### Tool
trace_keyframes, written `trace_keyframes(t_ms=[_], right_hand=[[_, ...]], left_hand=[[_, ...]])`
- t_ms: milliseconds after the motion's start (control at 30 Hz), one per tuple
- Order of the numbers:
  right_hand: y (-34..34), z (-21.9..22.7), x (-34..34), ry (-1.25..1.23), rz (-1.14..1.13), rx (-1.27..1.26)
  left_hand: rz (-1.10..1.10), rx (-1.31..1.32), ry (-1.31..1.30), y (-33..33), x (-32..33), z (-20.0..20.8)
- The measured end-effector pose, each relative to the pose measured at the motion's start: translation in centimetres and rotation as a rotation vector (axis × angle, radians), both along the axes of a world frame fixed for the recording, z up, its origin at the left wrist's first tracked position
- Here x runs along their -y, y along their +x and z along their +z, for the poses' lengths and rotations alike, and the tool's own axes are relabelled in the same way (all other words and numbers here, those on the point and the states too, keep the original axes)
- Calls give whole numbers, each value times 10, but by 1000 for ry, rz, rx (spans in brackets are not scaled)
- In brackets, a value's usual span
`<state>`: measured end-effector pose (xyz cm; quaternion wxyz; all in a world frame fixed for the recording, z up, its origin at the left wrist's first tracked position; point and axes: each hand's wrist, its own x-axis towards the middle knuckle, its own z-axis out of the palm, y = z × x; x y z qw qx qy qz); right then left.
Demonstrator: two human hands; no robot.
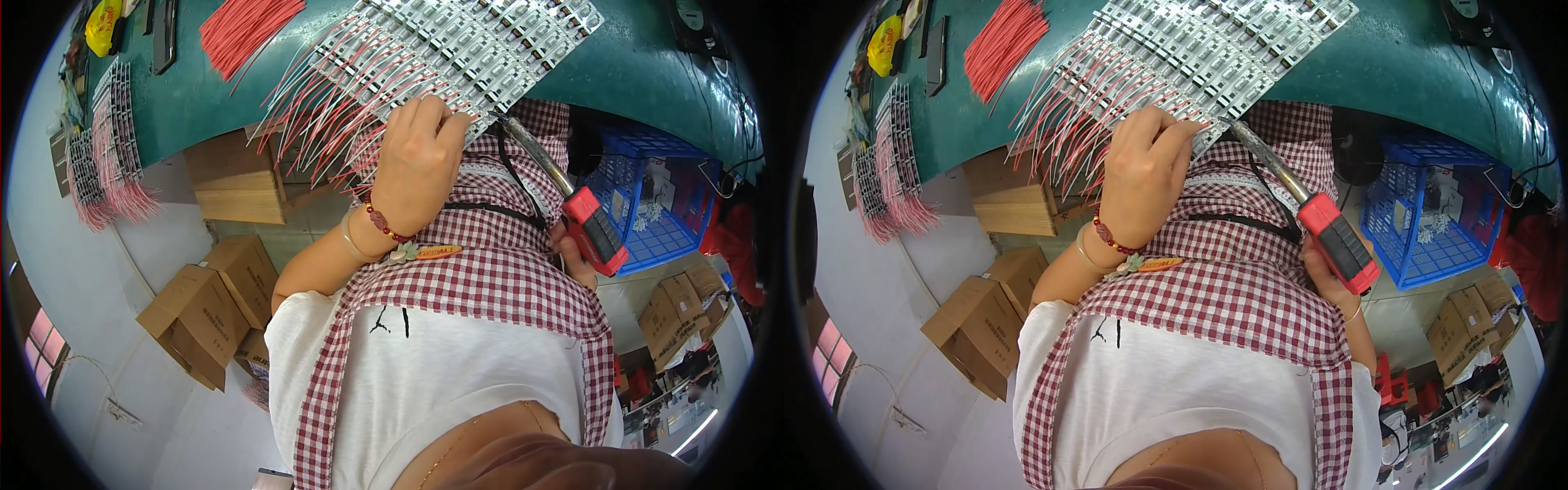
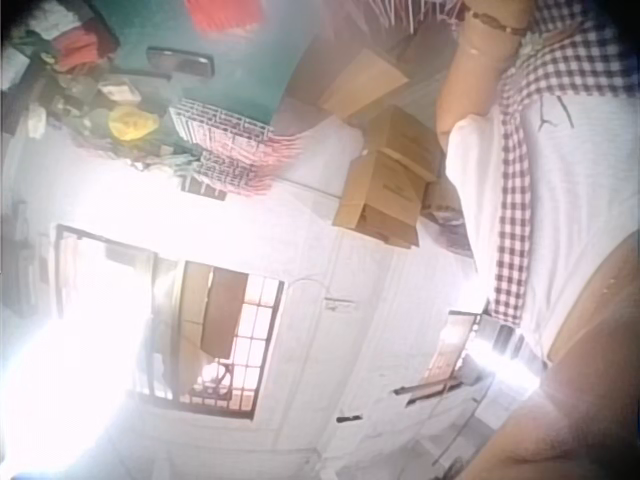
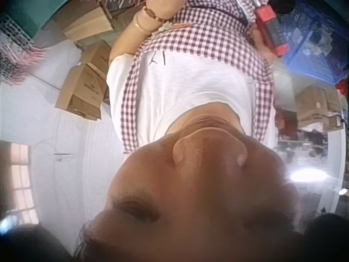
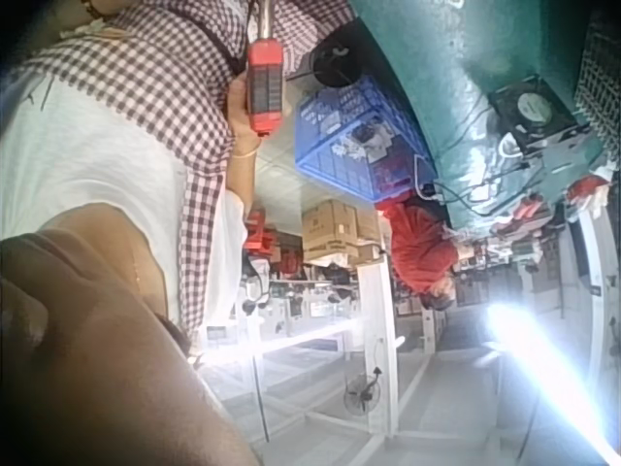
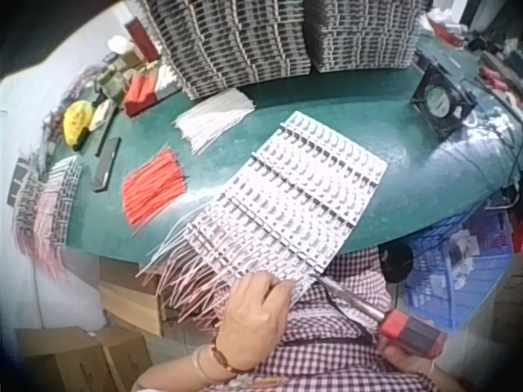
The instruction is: The person uses a soldering iron to attach red and white wires to a white plastic grid. They repeatedly pick up individual wires, place them into the grid slots, and apply the soldering iron to secure them.
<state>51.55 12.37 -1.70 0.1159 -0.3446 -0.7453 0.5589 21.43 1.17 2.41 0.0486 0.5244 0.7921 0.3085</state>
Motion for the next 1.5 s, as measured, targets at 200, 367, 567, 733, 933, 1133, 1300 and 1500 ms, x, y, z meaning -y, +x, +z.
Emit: trace_keyframes(t_ms=[200, 367, 567, 733, 933, 1133, 1300, 1500], right_hand=[[-8, 1, 3, 50, -12, 13], [-29, 11, 1, 356, 93, -8], [-4, -1, 2, 151, -23, -19], [-13, 12, -1, 65, -47, -29], [-20, 16, -3, -5, -61, -95], [-13, 15, -4, -63, -65, -71], [-3, 7, -2, -98, -71, -44], [5, -11, -3, 28, -39, -2]], left_hand=[[15, -13, -13, 0, -1, 1], [17, -23, -18, 1, -1, 1], [26, -16, -3, 1, -1, 2], [20, -13, -24, 1, -1, 3], [45, -73, -56, 3, 0, 4], [107, -112, -77, 5, -4, 7], [132, -160, -22, 12, -16, 2], [150, -155, -71, 14, -20, 1]])
